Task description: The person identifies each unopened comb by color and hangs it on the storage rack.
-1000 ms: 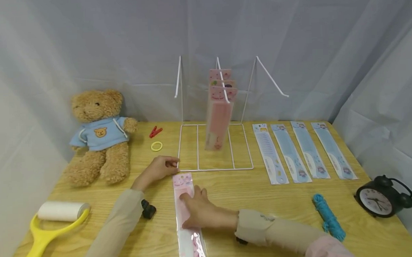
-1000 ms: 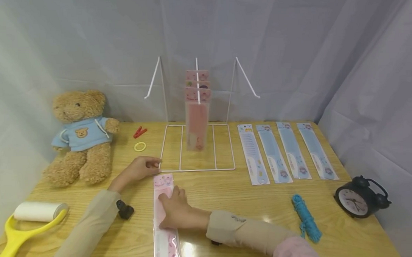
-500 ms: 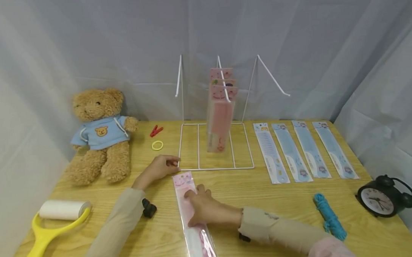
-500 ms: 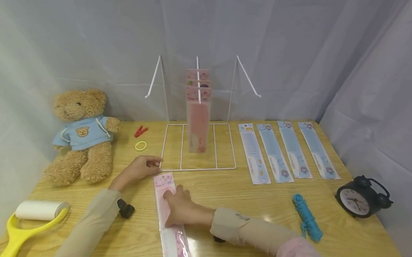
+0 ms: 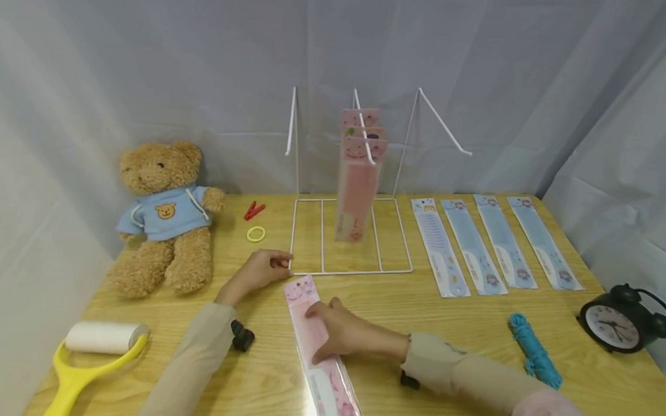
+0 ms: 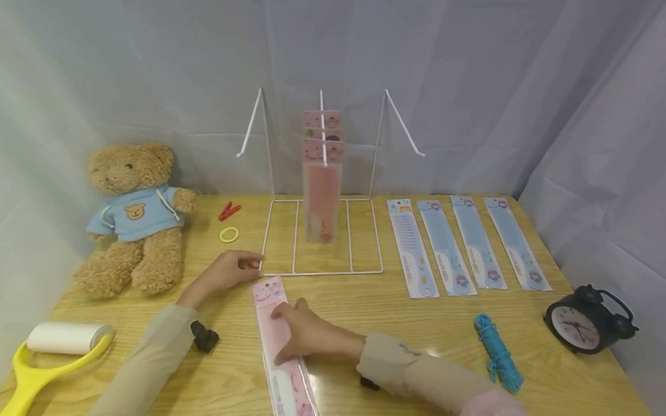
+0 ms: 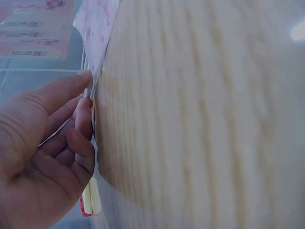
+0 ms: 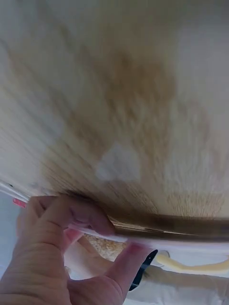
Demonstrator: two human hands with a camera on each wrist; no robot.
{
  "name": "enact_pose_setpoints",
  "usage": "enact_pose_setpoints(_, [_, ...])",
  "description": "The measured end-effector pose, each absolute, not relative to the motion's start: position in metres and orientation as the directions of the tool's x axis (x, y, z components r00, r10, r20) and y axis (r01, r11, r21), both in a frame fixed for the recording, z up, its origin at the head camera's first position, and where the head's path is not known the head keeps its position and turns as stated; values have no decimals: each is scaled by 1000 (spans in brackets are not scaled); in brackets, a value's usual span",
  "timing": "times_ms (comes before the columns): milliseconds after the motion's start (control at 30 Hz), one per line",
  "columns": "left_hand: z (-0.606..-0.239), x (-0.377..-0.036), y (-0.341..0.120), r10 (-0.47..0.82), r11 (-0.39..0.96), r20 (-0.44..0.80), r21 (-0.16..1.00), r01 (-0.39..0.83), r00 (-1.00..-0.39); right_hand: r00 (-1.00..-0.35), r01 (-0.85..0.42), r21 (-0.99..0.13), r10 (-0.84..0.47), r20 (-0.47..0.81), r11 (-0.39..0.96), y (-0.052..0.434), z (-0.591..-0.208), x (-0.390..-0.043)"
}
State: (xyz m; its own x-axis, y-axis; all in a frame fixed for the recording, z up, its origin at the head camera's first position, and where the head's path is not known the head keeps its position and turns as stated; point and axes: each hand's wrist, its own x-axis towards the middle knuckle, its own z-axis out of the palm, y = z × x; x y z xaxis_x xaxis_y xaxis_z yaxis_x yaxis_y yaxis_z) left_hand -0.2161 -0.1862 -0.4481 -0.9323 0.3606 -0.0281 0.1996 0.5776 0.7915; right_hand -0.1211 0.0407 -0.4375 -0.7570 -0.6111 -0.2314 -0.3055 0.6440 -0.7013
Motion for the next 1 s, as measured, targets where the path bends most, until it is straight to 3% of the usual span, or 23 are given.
enact_pose_setpoints(367, [-452,-215,-184,348,576,-46,798,175,-936,-722,-298,-828,-680,-130,475,63,-434,-125])
enact_pose_setpoints(600, [-453,-218,-186,355,574,-27,795,196,-934,-775,-211,-895,-625,-93,394,72,-425,-126])
enact_pose_setpoints(833, [-452,-217,-187,359,580,-13,786,212,-933,-815,-288,-946,-557,160,150,79,-409,-130])
enact_pose_setpoints(1000, [-449,-216,-186,366,577,-25,790,206,-930,-819,-392,-920,-458,346,7,86,-394,-132])
